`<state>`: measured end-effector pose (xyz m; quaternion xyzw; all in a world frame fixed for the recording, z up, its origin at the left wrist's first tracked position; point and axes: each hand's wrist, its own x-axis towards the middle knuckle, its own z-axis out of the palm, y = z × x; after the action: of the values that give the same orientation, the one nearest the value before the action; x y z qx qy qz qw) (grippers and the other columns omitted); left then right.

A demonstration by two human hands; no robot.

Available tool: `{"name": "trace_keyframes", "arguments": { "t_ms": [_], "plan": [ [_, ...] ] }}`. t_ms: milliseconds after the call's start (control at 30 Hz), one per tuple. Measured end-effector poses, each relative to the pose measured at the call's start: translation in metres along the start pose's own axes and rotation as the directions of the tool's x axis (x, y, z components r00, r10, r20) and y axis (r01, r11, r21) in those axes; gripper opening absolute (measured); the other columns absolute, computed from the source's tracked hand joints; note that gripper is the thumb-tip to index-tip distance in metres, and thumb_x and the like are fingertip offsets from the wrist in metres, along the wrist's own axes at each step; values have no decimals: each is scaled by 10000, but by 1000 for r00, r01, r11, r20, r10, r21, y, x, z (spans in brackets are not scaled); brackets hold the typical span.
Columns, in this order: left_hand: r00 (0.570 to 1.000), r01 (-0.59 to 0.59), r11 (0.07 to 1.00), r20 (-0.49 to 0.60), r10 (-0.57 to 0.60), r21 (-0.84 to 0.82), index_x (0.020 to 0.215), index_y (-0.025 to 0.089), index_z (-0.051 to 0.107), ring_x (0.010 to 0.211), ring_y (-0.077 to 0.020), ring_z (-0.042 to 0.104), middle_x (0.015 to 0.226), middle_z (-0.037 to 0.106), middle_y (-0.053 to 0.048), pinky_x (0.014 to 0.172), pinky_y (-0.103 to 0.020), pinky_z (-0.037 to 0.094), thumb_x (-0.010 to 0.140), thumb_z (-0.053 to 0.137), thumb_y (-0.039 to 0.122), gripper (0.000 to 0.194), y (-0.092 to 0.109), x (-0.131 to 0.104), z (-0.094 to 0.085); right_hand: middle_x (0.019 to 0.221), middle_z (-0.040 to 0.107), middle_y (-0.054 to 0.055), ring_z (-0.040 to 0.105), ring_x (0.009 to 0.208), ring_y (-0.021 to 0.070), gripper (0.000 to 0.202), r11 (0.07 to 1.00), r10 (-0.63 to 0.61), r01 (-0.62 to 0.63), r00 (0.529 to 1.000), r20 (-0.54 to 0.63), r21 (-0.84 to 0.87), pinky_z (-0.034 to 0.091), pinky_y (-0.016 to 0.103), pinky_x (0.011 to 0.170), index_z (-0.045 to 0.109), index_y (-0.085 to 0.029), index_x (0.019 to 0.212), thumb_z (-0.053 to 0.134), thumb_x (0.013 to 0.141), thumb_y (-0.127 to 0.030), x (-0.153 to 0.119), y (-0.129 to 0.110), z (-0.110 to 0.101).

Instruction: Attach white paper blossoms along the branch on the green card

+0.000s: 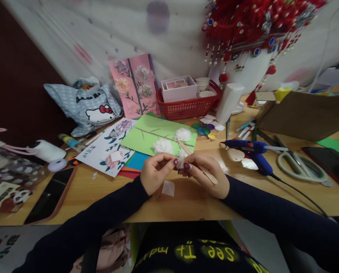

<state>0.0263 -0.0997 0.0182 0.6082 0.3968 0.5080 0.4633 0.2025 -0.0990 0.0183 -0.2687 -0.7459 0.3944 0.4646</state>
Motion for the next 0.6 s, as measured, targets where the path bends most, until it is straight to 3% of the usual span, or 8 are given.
{"name": "trace_keyframes", "arguments": {
  "t_ms": [167,433,533,600],
  "plan": [
    [991,-9,998,-138,2,-55,753,158,568,626,-105,567,670,591,11,641,-227,475,803,627,350,207,-8,4,-4,724,663,41,589,601,95,172,997,71,-71,997,-45,-10,491,213,576,594,-143,817,480,908,-233,-1,5,-1],
    [974,-92,988,-219,63,-121,787,163,560,617,-99,569,676,582,16,621,-215,473,836,580,330,176,-18,13,-13,715,670,33,589,580,100,145,995,93,-98,989,-116,-37,484,214,560,570,-157,831,475,901,-241,-2,12,-4],
    [940,-124,986,-331,80,-114,777,168,546,563,-101,563,641,584,20,571,-219,475,812,589,332,174,-17,24,-24,717,672,36,597,593,105,133,984,34,-54,992,-118,-167,478,221,585,567,-163,825,465,892,-216,-2,16,-12],
    [898,-152,986,-425,111,-65,759,171,539,518,-91,546,596,569,35,541,-206,461,778,606,314,159,-18,33,-36,687,659,34,587,584,109,136,946,-53,37,998,-43,-322,457,223,579,576,-164,804,465,873,-202,-2,21,-17]
  ]
}}
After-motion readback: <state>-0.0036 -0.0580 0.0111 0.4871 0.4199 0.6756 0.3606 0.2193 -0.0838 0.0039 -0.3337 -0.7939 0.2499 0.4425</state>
